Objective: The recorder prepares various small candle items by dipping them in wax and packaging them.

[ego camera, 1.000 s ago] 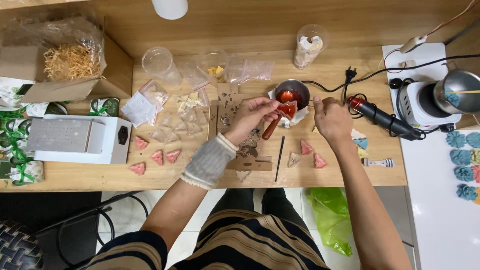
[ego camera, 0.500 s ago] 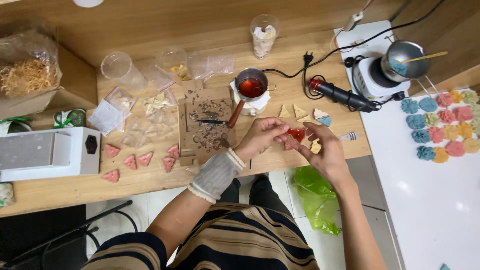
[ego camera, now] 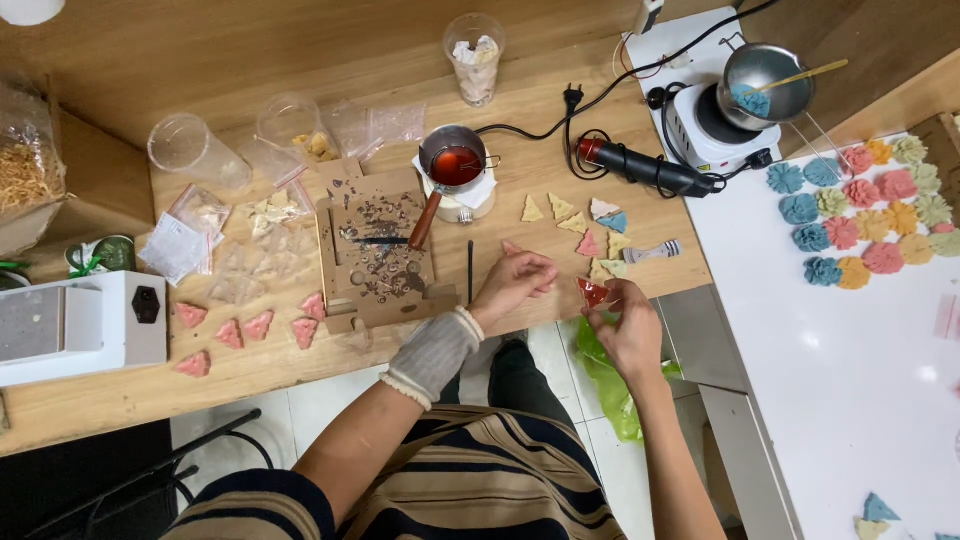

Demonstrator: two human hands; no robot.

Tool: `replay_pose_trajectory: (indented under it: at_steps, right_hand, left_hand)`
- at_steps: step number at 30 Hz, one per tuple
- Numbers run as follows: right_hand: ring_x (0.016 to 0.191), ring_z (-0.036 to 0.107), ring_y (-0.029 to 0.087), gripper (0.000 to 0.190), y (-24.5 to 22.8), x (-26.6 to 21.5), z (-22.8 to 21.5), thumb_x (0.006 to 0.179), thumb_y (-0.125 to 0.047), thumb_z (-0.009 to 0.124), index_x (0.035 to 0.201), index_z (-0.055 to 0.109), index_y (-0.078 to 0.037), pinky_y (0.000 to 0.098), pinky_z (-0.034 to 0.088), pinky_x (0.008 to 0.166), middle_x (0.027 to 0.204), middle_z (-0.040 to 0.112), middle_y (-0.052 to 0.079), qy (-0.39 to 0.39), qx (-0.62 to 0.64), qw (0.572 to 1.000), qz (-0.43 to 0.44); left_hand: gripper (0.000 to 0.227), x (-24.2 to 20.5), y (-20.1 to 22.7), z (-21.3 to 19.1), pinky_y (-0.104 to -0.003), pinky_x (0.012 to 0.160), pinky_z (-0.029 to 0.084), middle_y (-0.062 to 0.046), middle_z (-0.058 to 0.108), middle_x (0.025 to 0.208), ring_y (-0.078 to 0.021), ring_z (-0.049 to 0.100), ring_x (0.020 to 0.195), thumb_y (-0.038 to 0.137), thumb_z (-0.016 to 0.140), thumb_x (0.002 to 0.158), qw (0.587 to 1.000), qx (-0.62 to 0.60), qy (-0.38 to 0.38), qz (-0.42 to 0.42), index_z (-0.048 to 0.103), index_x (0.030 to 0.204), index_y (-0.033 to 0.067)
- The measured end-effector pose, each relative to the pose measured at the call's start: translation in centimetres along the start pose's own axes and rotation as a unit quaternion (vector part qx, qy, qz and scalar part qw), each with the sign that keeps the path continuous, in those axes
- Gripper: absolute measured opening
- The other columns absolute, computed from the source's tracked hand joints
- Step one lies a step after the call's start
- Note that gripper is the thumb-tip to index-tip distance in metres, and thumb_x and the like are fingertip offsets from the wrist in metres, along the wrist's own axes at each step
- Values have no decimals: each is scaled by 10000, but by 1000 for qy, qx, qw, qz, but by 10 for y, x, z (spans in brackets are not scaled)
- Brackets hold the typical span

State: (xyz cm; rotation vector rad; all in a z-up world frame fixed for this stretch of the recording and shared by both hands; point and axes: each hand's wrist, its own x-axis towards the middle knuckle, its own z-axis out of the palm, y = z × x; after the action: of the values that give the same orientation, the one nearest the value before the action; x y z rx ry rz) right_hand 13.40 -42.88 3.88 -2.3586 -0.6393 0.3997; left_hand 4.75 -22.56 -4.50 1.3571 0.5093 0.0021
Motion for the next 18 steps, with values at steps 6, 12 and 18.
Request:
replay_pose_trajectory:
  at_steps: [6, 12, 18]
  right_hand:
    - [878, 708, 335, 470, 46, 2, 63, 749, -256, 841, 1131, 648, -62, 456, 549, 759, 963, 736, 119, 14, -33, 998, 53]
    - [901, 713, 331, 501, 43, 6, 92, 770, -333, 861, 1137, 634, -78, 464, 541, 793, 943, 754, 88, 27, -27, 997, 71]
    - [968, 675, 361, 773, 11, 5, 75, 732, -426, 903, 1257, 520, -8, 507, 491, 845, 1059, 699, 179, 11, -120, 990, 79]
  left_hand:
    - [306, -42, -7, -43, -302, 600, 455, -75, 699, 750, -119, 556, 664, 277, 784, 952, 961, 212, 175, -37, 751, 886, -19]
    - [287, -62, -16, -62, -328, 656, 531, -74, 734, 776, -154, 654, 687, 286, 812, 839, 940, 272, 206, -6, 774, 966, 31]
    - [711, -49, 12, -42, -437, 904, 507, -144, 566, 1264, -314, 587, 1104, 285, 871, 749, 869, 470, 135, -73, 576, 1364, 85]
